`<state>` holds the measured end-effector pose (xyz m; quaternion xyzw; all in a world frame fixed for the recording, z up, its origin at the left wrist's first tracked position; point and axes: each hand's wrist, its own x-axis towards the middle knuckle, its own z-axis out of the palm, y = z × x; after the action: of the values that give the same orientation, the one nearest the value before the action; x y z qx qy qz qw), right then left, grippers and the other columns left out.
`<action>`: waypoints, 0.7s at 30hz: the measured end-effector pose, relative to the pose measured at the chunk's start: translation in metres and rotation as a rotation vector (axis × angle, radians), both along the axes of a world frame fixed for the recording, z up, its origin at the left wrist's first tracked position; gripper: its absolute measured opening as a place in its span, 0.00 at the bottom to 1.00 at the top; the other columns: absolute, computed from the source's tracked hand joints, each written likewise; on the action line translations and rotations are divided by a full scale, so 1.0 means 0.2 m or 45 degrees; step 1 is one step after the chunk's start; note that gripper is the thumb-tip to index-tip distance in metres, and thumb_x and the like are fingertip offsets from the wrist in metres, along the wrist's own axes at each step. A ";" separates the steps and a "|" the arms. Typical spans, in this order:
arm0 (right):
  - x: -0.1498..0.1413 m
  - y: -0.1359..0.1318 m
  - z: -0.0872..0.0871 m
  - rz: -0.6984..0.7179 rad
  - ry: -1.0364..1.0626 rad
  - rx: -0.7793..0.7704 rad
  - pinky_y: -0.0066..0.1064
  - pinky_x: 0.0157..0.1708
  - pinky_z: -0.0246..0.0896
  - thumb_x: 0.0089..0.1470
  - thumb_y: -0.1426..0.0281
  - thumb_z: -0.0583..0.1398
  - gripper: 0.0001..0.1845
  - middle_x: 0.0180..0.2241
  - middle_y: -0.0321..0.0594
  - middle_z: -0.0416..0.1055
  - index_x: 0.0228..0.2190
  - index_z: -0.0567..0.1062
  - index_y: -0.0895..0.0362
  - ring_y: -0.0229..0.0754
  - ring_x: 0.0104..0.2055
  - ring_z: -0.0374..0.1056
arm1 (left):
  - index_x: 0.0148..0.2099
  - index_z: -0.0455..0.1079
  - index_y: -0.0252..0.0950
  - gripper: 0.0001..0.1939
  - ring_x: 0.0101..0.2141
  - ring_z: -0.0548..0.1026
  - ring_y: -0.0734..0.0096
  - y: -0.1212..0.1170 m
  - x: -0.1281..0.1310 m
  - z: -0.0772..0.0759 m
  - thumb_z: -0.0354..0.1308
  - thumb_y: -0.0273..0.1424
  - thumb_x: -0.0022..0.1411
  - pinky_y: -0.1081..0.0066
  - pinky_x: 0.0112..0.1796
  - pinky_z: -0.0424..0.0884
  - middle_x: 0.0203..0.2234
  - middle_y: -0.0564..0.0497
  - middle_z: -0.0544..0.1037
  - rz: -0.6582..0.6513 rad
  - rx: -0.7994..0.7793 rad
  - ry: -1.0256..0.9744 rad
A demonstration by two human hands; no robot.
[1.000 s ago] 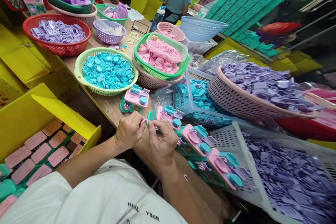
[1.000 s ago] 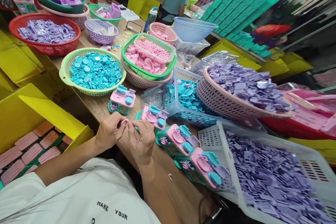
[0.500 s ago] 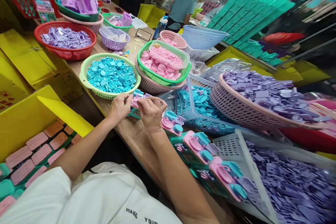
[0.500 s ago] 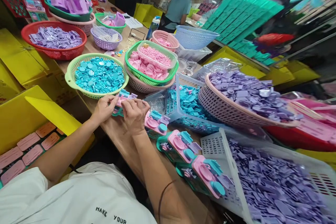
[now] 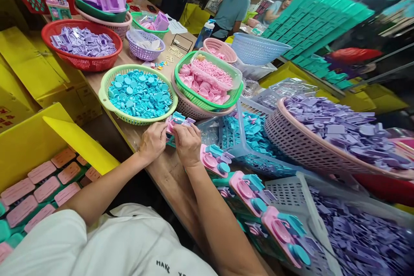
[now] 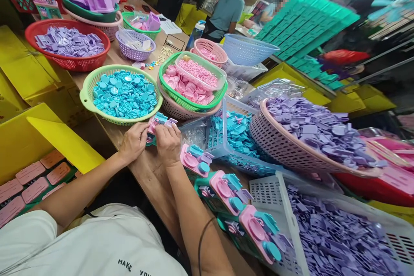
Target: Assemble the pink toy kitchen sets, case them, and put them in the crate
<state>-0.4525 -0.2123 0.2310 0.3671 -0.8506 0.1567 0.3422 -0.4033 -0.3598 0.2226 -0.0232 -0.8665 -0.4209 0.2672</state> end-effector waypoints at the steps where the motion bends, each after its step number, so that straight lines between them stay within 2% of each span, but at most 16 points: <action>1: 0.00 0.02 0.00 0.014 -0.009 0.018 0.36 0.56 0.55 0.69 0.70 0.51 0.14 0.39 0.41 0.80 0.39 0.76 0.57 0.40 0.43 0.73 | 0.50 0.74 0.34 0.14 0.46 0.77 0.63 0.01 0.00 0.00 0.48 0.28 0.70 0.64 0.51 0.72 0.44 0.42 0.79 -0.005 0.006 -0.003; 3: -0.01 0.06 0.00 0.022 -0.019 0.067 0.36 0.55 0.57 0.69 0.71 0.50 0.15 0.40 0.43 0.80 0.40 0.76 0.57 0.41 0.45 0.72 | 0.49 0.73 0.34 0.13 0.46 0.77 0.63 0.03 0.00 -0.01 0.49 0.28 0.69 0.63 0.51 0.73 0.43 0.42 0.79 -0.020 0.061 -0.026; 5: -0.01 0.10 0.02 -0.027 -0.017 0.137 0.37 0.54 0.57 0.68 0.71 0.50 0.14 0.39 0.42 0.80 0.38 0.76 0.56 0.43 0.45 0.71 | 0.53 0.71 0.33 0.14 0.49 0.76 0.61 0.05 -0.03 -0.02 0.51 0.30 0.69 0.61 0.53 0.71 0.47 0.41 0.79 -0.032 0.159 -0.052; 8: 0.01 0.11 0.11 -0.123 -0.023 0.296 0.39 0.52 0.55 0.67 0.72 0.54 0.11 0.33 0.40 0.79 0.35 0.76 0.55 0.44 0.44 0.69 | 0.59 0.67 0.30 0.20 0.57 0.73 0.58 0.08 -0.11 -0.02 0.52 0.34 0.68 0.59 0.60 0.66 0.55 0.37 0.75 -0.110 0.307 -0.112; 10: 0.01 0.08 0.19 -0.130 -0.077 0.455 0.40 0.50 0.55 0.66 0.74 0.54 0.10 0.32 0.41 0.78 0.37 0.76 0.55 0.45 0.42 0.68 | 0.59 0.68 0.29 0.23 0.58 0.71 0.57 0.09 -0.18 0.00 0.52 0.37 0.68 0.60 0.61 0.64 0.57 0.37 0.73 -0.187 0.407 -0.200; 13: -0.02 0.02 0.28 -0.046 -0.227 0.735 0.39 0.43 0.59 0.66 0.75 0.53 0.12 0.35 0.45 0.77 0.41 0.76 0.58 0.47 0.41 0.68 | 0.56 0.70 0.32 0.22 0.54 0.75 0.59 0.08 -0.27 0.02 0.48 0.39 0.69 0.61 0.58 0.67 0.54 0.41 0.77 -0.227 0.552 -0.331; 15: -0.06 0.00 0.32 0.004 -0.303 0.848 0.39 0.41 0.61 0.66 0.75 0.51 0.13 0.38 0.47 0.77 0.43 0.75 0.60 0.48 0.43 0.68 | 0.55 0.71 0.34 0.22 0.49 0.77 0.61 0.07 -0.31 0.03 0.47 0.41 0.69 0.62 0.55 0.71 0.49 0.44 0.79 -0.233 0.596 -0.361; 17: -0.08 -0.01 0.33 0.000 -0.346 0.855 0.38 0.43 0.63 0.67 0.75 0.50 0.14 0.40 0.48 0.76 0.45 0.74 0.61 0.48 0.45 0.68 | 0.56 0.70 0.36 0.23 0.48 0.77 0.60 0.05 -0.34 0.03 0.47 0.44 0.68 0.61 0.54 0.71 0.47 0.45 0.80 -0.238 0.594 -0.368; 21: -0.04 -0.03 0.31 -0.035 -0.387 0.706 0.37 0.48 0.65 0.66 0.75 0.49 0.15 0.43 0.46 0.77 0.44 0.75 0.62 0.45 0.45 0.70 | 0.61 0.66 0.36 0.29 0.54 0.73 0.54 0.03 -0.36 -0.01 0.48 0.48 0.66 0.53 0.60 0.64 0.55 0.43 0.75 -0.263 0.647 -0.347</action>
<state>-0.4603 -0.2192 0.2937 0.4070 -0.9073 -0.0327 0.1003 -0.4757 -0.3531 0.2207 0.0128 -0.7545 -0.6483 0.1015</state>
